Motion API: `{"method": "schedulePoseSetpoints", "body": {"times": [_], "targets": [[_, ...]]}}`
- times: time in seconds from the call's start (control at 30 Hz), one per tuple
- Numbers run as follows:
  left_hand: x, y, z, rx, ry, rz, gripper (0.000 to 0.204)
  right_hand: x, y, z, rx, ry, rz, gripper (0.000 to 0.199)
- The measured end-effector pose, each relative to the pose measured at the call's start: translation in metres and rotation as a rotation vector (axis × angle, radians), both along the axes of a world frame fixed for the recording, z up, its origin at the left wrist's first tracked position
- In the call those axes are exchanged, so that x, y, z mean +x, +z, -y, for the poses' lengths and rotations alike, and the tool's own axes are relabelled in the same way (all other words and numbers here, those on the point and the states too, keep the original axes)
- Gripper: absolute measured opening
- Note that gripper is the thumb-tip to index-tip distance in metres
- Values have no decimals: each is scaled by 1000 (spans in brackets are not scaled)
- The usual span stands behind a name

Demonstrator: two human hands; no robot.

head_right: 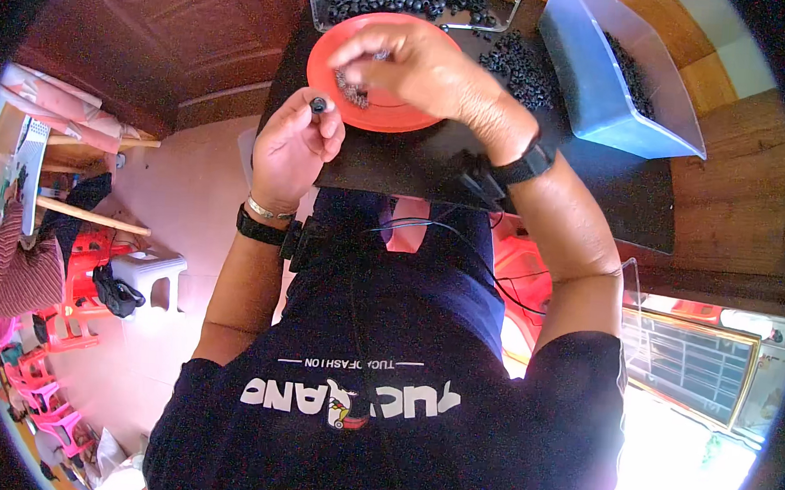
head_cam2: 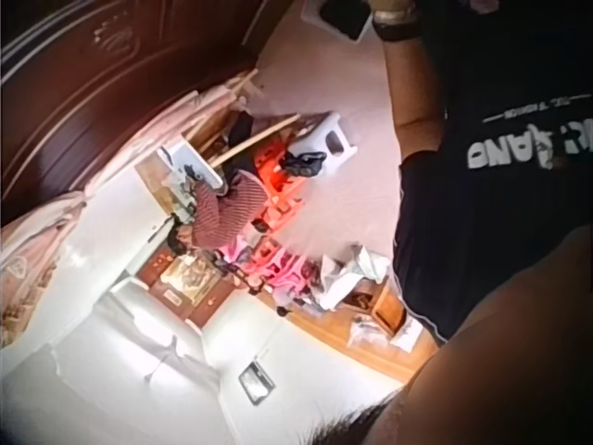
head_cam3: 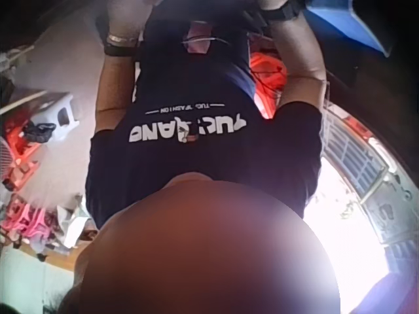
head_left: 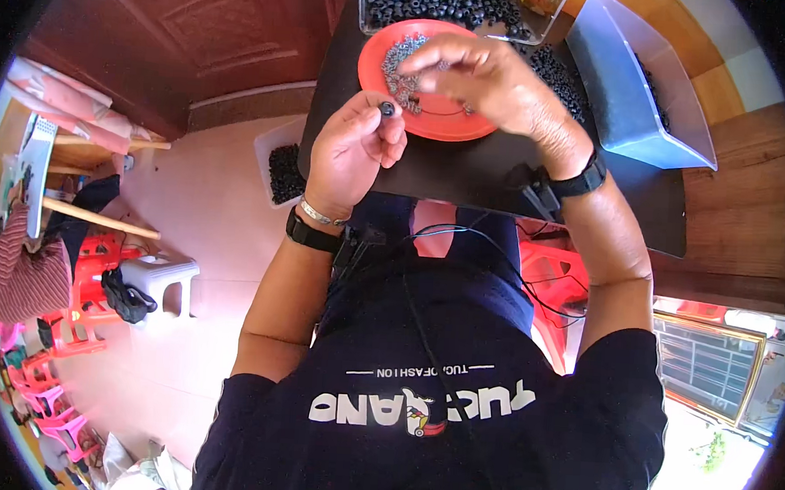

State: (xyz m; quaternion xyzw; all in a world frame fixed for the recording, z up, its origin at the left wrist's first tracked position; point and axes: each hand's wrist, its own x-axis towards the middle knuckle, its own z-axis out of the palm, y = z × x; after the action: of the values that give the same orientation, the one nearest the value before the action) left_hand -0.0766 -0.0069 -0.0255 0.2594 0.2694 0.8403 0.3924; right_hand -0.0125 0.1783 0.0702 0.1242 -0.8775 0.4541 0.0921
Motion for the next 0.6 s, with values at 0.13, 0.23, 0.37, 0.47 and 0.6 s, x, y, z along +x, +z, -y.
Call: {"method": "schedulePoseSetpoints", "body": {"times": [0.13, 0.23, 0.37, 0.47, 0.6], "targets": [[-2, -1, -1, 38, 10, 5, 20, -7, 0, -29, 95, -210, 143, 17], [-3, -3, -1, 44, 19, -9, 19, -8, -7, -30, 298, -175, 153, 15], [-4, -5, -1, 46, -4, -29, 23, -16, -30, -25, 472, -122, 103, 15], [-4, -6, -1, 41, 0, -45, 24, -23, -41, -21, 535, -88, 17, 16], [-3, -3, -1, 27, 21, -28, 22, -26, -43, -11, 617, -96, 5, 15]]}}
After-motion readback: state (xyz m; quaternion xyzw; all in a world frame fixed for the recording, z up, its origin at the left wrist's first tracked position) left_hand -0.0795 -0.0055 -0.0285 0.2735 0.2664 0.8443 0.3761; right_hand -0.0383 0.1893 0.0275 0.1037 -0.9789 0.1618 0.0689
